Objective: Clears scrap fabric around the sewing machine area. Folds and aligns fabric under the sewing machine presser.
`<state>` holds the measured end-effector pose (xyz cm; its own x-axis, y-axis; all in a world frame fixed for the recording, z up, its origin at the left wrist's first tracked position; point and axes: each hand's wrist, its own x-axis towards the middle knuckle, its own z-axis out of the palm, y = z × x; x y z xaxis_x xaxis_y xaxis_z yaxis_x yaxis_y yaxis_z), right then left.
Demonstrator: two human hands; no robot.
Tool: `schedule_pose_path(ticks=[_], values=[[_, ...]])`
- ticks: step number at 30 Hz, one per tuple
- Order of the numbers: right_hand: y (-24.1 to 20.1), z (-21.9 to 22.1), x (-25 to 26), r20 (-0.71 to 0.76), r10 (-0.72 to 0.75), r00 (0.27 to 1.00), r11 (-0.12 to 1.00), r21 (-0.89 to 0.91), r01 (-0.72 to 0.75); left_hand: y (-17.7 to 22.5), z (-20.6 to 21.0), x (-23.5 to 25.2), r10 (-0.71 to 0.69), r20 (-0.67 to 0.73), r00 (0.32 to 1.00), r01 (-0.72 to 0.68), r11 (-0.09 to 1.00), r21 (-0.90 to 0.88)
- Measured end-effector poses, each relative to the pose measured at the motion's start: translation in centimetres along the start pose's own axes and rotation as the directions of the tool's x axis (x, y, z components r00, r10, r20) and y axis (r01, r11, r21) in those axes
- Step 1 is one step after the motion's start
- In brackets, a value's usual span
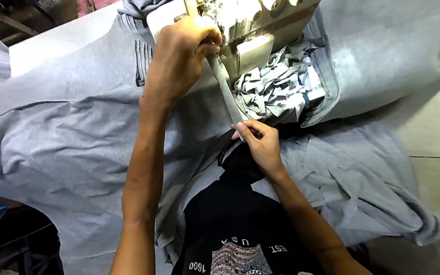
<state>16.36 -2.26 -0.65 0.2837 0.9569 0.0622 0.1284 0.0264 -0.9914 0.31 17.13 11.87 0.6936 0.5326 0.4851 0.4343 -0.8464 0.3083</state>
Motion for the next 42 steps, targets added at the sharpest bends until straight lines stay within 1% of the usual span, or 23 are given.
schedule_pose_path(ticks=[7, 10, 13, 14, 15, 16, 17, 18, 20, 22, 24, 25, 28, 32, 34, 37, 40, 42], values=[[2.1, 0.3, -0.7, -0.060, 0.045, 0.997, 0.999, -0.013, -0.046, -0.2, 2.6, -0.8, 0.049, -0.079, 0.996, -0.030, 0.973, 0.227], [2.2, 0.4, -0.7, -0.074, 0.044, 0.996, 0.996, -0.075, -0.049, -0.1, 3.1, -1.2, 0.028, -0.137, 0.990, 0.012, 0.957, 0.288], [2.2, 0.2, -0.8, -0.086, 0.035, 0.996, 0.991, -0.124, -0.046, 1.3, 2.3, -2.6, -0.011, -0.273, 0.962, 0.087, 0.960, 0.267], [2.3, 0.1, -0.9, -0.079, 0.034, 0.996, 0.992, -0.121, -0.044, 2.4, 1.8, -3.5, -0.048, -0.320, 0.946, 0.124, 0.967, 0.222], [2.3, -0.1, -0.9, -0.072, 0.038, 0.997, 0.993, -0.113, -0.046, 3.8, 1.5, -4.8, -0.114, -0.341, 0.933, 0.172, 0.974, 0.146], [2.3, -0.2, -0.9, -0.064, 0.044, 0.997, 0.993, -0.102, -0.050, 5.5, 1.4, -6.3, -0.220, -0.305, 0.926, 0.246, 0.968, 0.047], [2.2, -0.4, -0.9, -0.054, 0.050, 0.997, 0.994, -0.093, -0.055, 7.3, 1.7, -8.1, -0.356, -0.208, 0.911, 0.352, 0.934, -0.059], [2.1, -0.5, -0.8, -0.043, 0.053, 0.998, 0.994, -0.088, -0.057, 8.6, 2.5, -9.5, -0.463, -0.108, 0.879, 0.444, 0.881, -0.166], [1.7, -0.8, -0.7, -0.025, 0.051, 0.998, 0.995, -0.083, -0.053, 9.8, 5.4, -11.5, -0.581, 0.056, 0.812, 0.563, 0.754, -0.338], [1.3, -1.1, -0.7, -0.011, 0.030, 0.999, 0.997, -0.076, -0.031, 10.6, 8.0, -12.5, -0.632, 0.165, 0.758, 0.635, 0.654, -0.412], [1.0, -1.4, -0.6, 0.022, -0.004, 1.000, 0.998, -0.069, 0.006, 11.1, 9.3, -12.6, -0.662, 0.215, 0.718, 0.681, 0.606, -0.410], [0.8, -1.5, -0.6, 0.044, -0.022, 0.999, 0.998, -0.066, 0.025, 11.1, 9.5, -12.4, -0.670, 0.220, 0.709, 0.689, 0.593, -0.416], [0.4, -1.9, -0.3, 0.124, -0.051, 0.991, 0.994, -0.085, 0.062, 10.4, 9.8, -12.3, -0.664, 0.228, 0.712, 0.665, 0.533, -0.523], [-0.6, -3.2, 0.6, 0.198, -0.078, 0.977, 0.971, -0.208, 0.120, 10.1, 9.0, -12.2, -0.645, 0.258, 0.720, 0.631, 0.453, -0.630], [-1.2, -3.5, 1.4, 0.167, -0.101, 0.981, 0.947, -0.287, 0.147, 10.1, 8.8, -12.4, -0.635, 0.254, 0.730, 0.611, 0.441, -0.657], [-1.6, -2.8, 4.1, 0.133, -0.131, 0.982, 0.889, -0.423, 0.176, 10.0, 8.8, -12.6, -0.637, 0.260, 0.726, 0.615, 0.431, -0.661], [-1.7, -1.7, 6.6, 0.202, -0.123, 0.972, 0.819, -0.532, 0.215, 10.2, 8.9, -12.6, -0.647, 0.236, 0.726, 0.624, 0.474, -0.621], [-1.8, -1.5, 7.2, 0.248, -0.127, 0.960, 0.794, -0.554, 0.248, 10.2, 8.8, -12.6, -0.655, 0.206, 0.728, 0.630, 0.520, -0.577]])
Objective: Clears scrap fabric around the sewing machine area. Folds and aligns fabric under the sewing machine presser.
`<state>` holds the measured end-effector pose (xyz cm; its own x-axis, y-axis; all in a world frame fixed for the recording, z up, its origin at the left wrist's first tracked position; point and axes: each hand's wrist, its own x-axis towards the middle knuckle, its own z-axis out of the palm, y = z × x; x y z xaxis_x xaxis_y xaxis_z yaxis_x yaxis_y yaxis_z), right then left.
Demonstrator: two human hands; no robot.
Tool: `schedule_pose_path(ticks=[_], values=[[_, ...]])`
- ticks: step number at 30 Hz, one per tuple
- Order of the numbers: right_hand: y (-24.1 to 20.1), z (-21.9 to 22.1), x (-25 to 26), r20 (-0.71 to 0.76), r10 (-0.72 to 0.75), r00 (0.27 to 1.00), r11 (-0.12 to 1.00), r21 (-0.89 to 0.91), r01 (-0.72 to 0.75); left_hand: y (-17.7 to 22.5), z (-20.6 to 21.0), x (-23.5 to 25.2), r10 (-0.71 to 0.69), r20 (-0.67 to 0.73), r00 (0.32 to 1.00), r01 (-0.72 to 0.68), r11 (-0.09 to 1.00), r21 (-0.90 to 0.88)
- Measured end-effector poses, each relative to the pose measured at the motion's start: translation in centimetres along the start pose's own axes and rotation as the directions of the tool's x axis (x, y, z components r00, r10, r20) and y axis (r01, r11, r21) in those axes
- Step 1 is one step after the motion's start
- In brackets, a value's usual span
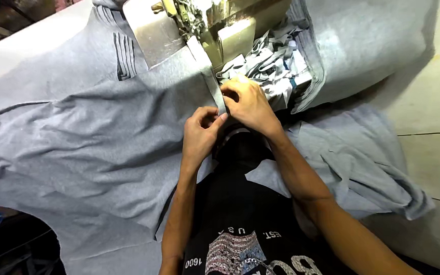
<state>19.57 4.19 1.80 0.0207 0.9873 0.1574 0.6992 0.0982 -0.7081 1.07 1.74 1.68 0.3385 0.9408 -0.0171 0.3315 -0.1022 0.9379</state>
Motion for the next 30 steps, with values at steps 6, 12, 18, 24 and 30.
schedule_pose_path(ticks=[6, 12, 18, 24, 30], values=[[-0.2, -0.9, -2.3, 0.006, 0.041, 0.999, 0.983, 0.179, -0.041, 0.4, -0.2, -0.4, 0.063, -0.028, 0.998, -0.059, 0.991, 0.123], [-0.3, -0.2, -6.2, 0.000, 0.138, 0.990, 0.899, 0.420, -0.125, 0.8, -0.4, -1.0, 0.117, 0.021, 0.993, -0.119, 0.984, 0.130], [0.0, 0.1, -6.7, -0.070, 0.175, 0.982, 0.865, 0.487, -0.120, 1.0, -0.9, -0.8, 0.153, -0.007, 0.988, -0.150, 0.973, 0.177], [0.3, 0.2, -5.5, -0.100, 0.194, 0.976, 0.860, 0.495, -0.120, 1.2, -1.2, -0.2, 0.135, -0.025, 0.991, -0.132, 0.986, 0.103], [0.4, 0.0, -5.8, -0.027, 0.185, 0.982, 0.842, 0.521, -0.144, 1.0, -0.5, 0.0, 0.144, -0.016, 0.989, -0.141, 0.984, 0.112]])
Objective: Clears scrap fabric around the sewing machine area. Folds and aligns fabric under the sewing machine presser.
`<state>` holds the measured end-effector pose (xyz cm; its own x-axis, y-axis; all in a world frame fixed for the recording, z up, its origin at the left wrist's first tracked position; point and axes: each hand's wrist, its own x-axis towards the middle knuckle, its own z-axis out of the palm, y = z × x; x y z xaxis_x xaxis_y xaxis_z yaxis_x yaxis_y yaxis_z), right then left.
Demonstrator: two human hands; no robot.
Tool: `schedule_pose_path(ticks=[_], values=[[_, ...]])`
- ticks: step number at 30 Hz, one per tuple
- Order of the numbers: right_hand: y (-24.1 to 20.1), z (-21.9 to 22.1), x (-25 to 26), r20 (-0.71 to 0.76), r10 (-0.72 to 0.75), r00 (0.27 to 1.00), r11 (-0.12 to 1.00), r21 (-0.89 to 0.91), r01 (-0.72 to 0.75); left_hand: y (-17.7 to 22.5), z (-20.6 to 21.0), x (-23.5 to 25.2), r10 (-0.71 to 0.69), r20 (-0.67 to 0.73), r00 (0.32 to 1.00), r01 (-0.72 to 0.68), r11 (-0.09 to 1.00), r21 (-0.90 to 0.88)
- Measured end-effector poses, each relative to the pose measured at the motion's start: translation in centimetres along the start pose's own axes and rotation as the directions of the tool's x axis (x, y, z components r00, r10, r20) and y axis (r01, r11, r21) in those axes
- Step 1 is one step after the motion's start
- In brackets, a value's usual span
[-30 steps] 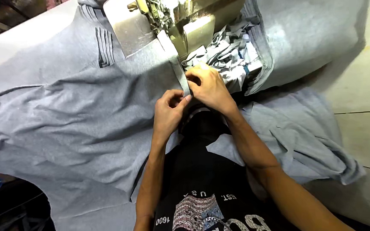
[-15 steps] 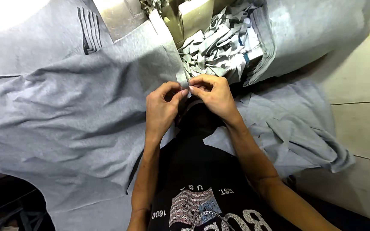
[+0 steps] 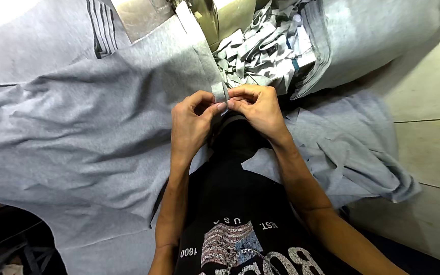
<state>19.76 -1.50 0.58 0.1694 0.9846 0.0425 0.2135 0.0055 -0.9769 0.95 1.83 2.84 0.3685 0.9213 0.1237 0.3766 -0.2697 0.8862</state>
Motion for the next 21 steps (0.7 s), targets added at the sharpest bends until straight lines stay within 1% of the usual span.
schedule_pose_path(ticks=[3, 6, 8, 12, 16, 19, 21], values=[[0.1, 0.0, 0.4, 0.034, 0.010, 0.999, 0.999, 0.050, -0.011, -0.1, 0.6, 0.3, -0.009, -0.026, 1.000, 0.011, 0.997, 0.082], [0.1, -0.2, 0.4, 0.059, 0.004, 0.998, 0.996, 0.087, -0.009, 0.2, 0.9, -0.4, 0.049, -0.042, 0.998, -0.040, 0.982, 0.186], [0.3, -0.1, 0.4, 0.066, -0.009, 0.998, 0.995, 0.097, 0.003, 0.2, 1.1, -0.1, 0.037, -0.068, 0.997, -0.021, 0.974, 0.224], [0.3, -0.1, 0.3, 0.067, -0.032, 0.997, 0.994, 0.109, 0.025, 0.3, 1.3, 0.0, 0.022, -0.092, 0.995, 0.000, 0.971, 0.240], [0.1, -0.1, 0.2, 0.077, -0.050, 0.996, 0.992, 0.123, 0.040, 0.5, 1.2, -1.1, 0.064, -0.075, 0.995, -0.043, 0.966, 0.253], [0.0, -0.1, 0.0, 0.100, -0.076, 0.992, 0.993, 0.101, 0.065, 0.4, 1.7, -0.4, 0.022, -0.127, 0.992, 0.014, 0.962, 0.273], [-0.5, -0.3, -0.8, 0.109, -0.053, 0.993, 0.996, 0.072, 0.046, 0.4, 1.9, 0.0, 0.002, -0.145, 0.989, 0.039, 0.961, 0.275]])
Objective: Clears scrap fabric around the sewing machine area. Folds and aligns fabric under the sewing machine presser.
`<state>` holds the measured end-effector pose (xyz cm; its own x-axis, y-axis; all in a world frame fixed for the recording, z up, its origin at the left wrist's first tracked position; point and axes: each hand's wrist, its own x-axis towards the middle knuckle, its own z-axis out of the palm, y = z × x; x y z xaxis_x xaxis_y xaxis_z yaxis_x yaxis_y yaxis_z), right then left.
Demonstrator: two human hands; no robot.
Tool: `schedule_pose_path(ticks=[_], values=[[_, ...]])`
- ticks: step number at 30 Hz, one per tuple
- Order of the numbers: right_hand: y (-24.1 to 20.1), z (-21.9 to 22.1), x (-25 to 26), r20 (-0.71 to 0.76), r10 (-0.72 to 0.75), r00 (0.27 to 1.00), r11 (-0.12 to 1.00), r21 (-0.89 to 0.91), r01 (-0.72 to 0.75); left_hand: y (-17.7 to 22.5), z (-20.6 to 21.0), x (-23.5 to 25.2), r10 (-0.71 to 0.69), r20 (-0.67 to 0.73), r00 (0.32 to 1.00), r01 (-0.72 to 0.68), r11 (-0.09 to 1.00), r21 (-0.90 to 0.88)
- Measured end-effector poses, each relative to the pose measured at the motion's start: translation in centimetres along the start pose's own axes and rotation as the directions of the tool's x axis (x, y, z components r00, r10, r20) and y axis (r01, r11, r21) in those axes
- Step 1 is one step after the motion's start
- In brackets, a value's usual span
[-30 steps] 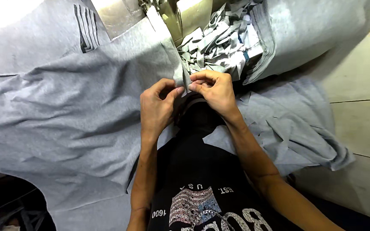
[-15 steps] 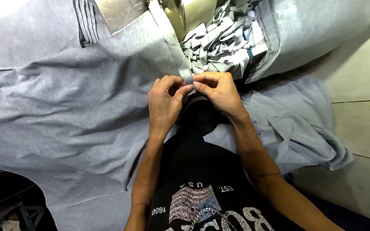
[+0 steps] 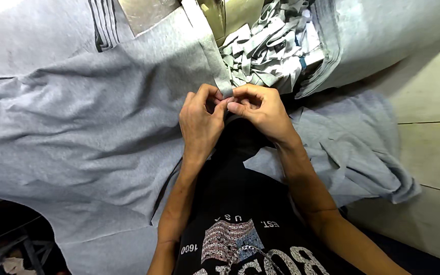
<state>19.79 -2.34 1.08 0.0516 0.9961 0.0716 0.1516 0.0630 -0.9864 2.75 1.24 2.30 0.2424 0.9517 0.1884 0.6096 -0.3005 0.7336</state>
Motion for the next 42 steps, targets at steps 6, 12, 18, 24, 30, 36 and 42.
schedule_pose_path(ticks=[6, 12, 18, 24, 30, 36, 42], values=[[0.7, 0.4, 0.5, -0.076, 0.003, 0.997, 1.000, -0.006, -0.004, 0.1, -0.5, 0.3, -0.020, 0.055, 0.998, 0.024, 0.997, -0.071], [0.3, 0.5, -0.4, -0.080, 0.031, 0.996, 1.000, 0.002, -0.031, 0.3, -1.6, 2.1, -0.116, 0.210, 0.971, 0.187, 0.914, -0.359], [0.3, 0.7, -0.9, -0.113, 0.012, 0.994, 0.998, -0.061, -0.019, 0.9, -2.0, 4.8, -0.127, 0.245, 0.961, 0.235, 0.843, -0.484], [0.2, 0.7, -0.2, -0.118, 0.014, 0.993, 0.996, -0.087, -0.024, 2.3, -3.7, 5.2, -0.069, 0.328, 0.942, 0.268, 0.741, -0.615], [0.5, 0.6, -0.2, -0.128, 0.024, 0.992, 0.995, -0.094, -0.036, 1.9, -5.2, 7.8, 0.009, 0.241, 0.970, 0.159, 0.730, -0.664], [0.8, 0.6, -0.2, -0.132, 0.038, 0.991, 0.996, -0.074, -0.048, 1.8, -9.0, 10.4, 0.130, 0.280, 0.951, -0.026, 0.937, -0.347], [0.8, 0.7, -0.1, -0.129, 0.030, 0.991, 0.997, -0.065, -0.039, 2.1, -9.7, 11.9, 0.114, 0.309, 0.944, -0.049, 0.977, -0.209]])
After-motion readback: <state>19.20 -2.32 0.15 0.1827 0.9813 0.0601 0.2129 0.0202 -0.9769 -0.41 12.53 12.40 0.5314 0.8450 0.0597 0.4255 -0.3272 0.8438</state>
